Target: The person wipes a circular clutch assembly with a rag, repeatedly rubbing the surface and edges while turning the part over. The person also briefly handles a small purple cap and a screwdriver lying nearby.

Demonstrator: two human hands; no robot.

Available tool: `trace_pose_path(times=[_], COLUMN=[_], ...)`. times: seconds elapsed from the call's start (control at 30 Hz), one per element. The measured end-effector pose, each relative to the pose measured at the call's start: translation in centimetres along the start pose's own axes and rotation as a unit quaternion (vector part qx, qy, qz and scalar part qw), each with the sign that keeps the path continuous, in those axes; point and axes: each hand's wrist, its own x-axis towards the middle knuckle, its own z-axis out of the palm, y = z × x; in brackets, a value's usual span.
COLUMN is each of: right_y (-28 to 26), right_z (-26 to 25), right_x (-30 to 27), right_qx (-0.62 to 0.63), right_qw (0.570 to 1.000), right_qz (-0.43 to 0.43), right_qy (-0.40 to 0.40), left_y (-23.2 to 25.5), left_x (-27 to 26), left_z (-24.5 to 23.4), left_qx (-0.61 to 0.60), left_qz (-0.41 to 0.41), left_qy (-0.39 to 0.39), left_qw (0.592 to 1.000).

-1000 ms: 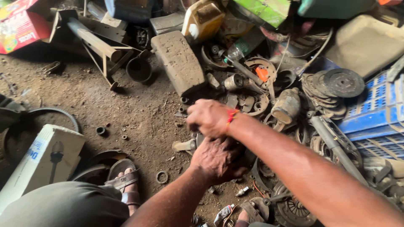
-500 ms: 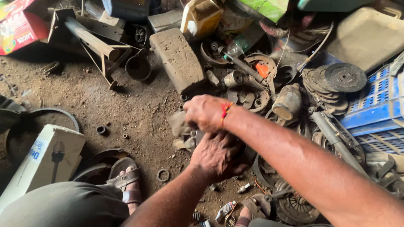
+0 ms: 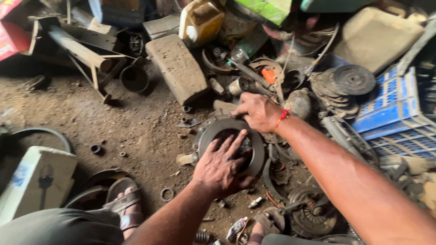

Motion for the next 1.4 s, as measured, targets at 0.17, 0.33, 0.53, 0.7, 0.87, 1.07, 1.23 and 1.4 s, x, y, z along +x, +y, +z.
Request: trace_pose_path(times=[0.17,0.33,0.53,0.7,0.87,1.07,1.23,1.4], right_y=[-0.6,-1.2,3.0,5.1,1.8,1.7,-1.3,-5.5], right_z=[-0.1,1.1,2.1,2.7,5.2,6.3,5.0,5.1], right_x=[-3.4,-4.0,-7.5,-9.1,-8.3,-8.9,-10.3,-12.8], right_qx=[0.021,-0.051,0.177,0.223,0.219,0.088,0.046,0.010], right_qw=[0.996,0.993,0.926,0.894,0.932,0.953,0.955,0.946], right_qz=[0.071,0.083,0.228,0.304,0.224,0.176,0.204,0.276], right_qy=[0.043,0.069,0.245,0.243,0.184,0.230,0.211,0.168], left_y=[0.2,0.4,0.9,0.9,0.7,1.1,1.0,1.1], left_x=[0.1,0.0,0.2,0.4,0.2,0.0,0.1,0.0], left_z=[-0.7,-0.7,-2.0,-1.9,-1.5,-1.4,-1.3,-0.9], left_qx=[0.010,0.018,0.024,0.029,0.035,0.041,0.032,0.023], left_qz=[0.002,-0.007,-0.036,-0.030,-0.029,-0.033,-0.029,-0.046], left_qy=[-0.005,-0.008,-0.098,-0.057,-0.050,-0.034,0.007,-0.002], left_qw=[1.000,1.000,0.994,0.997,0.998,0.998,0.999,0.999])
